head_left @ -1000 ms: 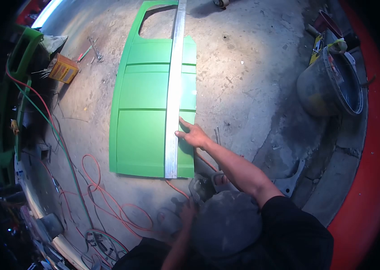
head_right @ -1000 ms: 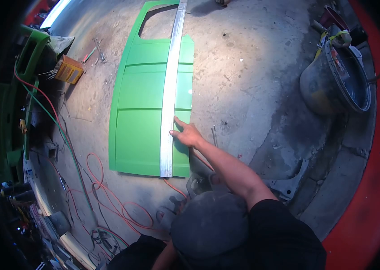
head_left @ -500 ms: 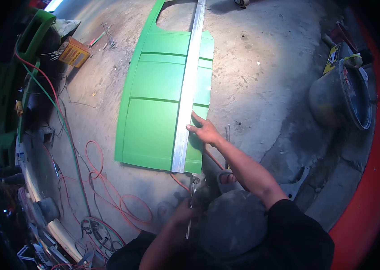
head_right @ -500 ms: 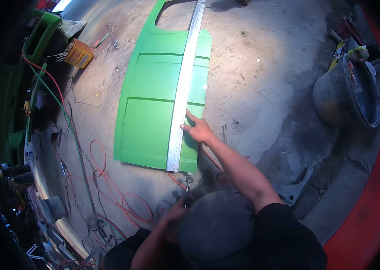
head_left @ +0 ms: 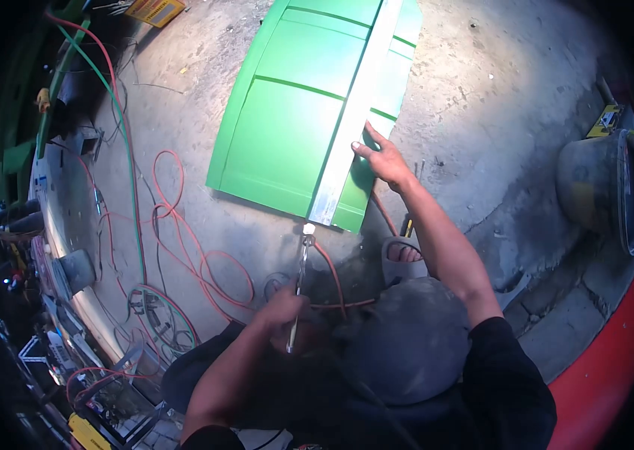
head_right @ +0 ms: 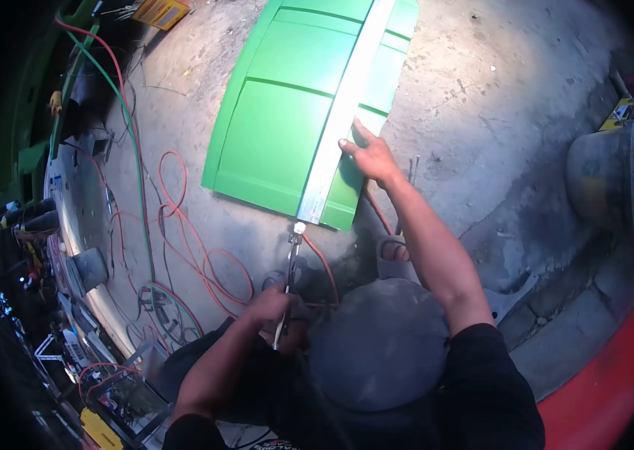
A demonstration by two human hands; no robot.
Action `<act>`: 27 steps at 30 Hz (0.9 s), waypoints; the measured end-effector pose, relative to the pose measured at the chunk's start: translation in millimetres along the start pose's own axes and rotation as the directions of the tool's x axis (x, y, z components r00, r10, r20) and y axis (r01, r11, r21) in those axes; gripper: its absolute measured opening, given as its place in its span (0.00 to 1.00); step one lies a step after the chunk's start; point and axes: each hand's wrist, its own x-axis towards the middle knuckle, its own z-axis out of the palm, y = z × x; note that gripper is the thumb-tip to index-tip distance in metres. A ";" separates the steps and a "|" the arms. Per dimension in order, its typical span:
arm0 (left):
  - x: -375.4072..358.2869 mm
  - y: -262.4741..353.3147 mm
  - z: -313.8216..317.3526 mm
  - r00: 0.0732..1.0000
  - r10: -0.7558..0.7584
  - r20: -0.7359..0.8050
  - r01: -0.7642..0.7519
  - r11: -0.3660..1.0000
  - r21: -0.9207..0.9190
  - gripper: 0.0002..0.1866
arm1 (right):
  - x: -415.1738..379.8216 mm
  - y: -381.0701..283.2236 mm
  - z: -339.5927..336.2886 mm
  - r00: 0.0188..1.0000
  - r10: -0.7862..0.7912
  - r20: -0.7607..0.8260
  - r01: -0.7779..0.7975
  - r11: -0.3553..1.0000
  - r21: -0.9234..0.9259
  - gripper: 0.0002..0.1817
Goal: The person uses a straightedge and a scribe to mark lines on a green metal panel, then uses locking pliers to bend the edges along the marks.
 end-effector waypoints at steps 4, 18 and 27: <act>3.6 35.1 -9.9 0.998 0.012 -0.061 -0.012 1.000 0.004 0.40 | 1.6 2.6 0.2 1.000 -0.013 0.004 0.013 0.999 0.048 0.43; 32.1 23.4 13.6 0.950 0.112 -0.291 -0.018 0.952 0.307 0.32 | -5.0 -6.3 -1.5 1.000 -0.029 0.009 0.028 0.997 0.065 0.43; 32.7 23.5 20.5 0.901 0.163 -0.401 -0.082 0.974 0.212 0.30 | -5.1 -7.6 -1.2 1.000 -0.016 0.004 0.015 0.999 0.047 0.42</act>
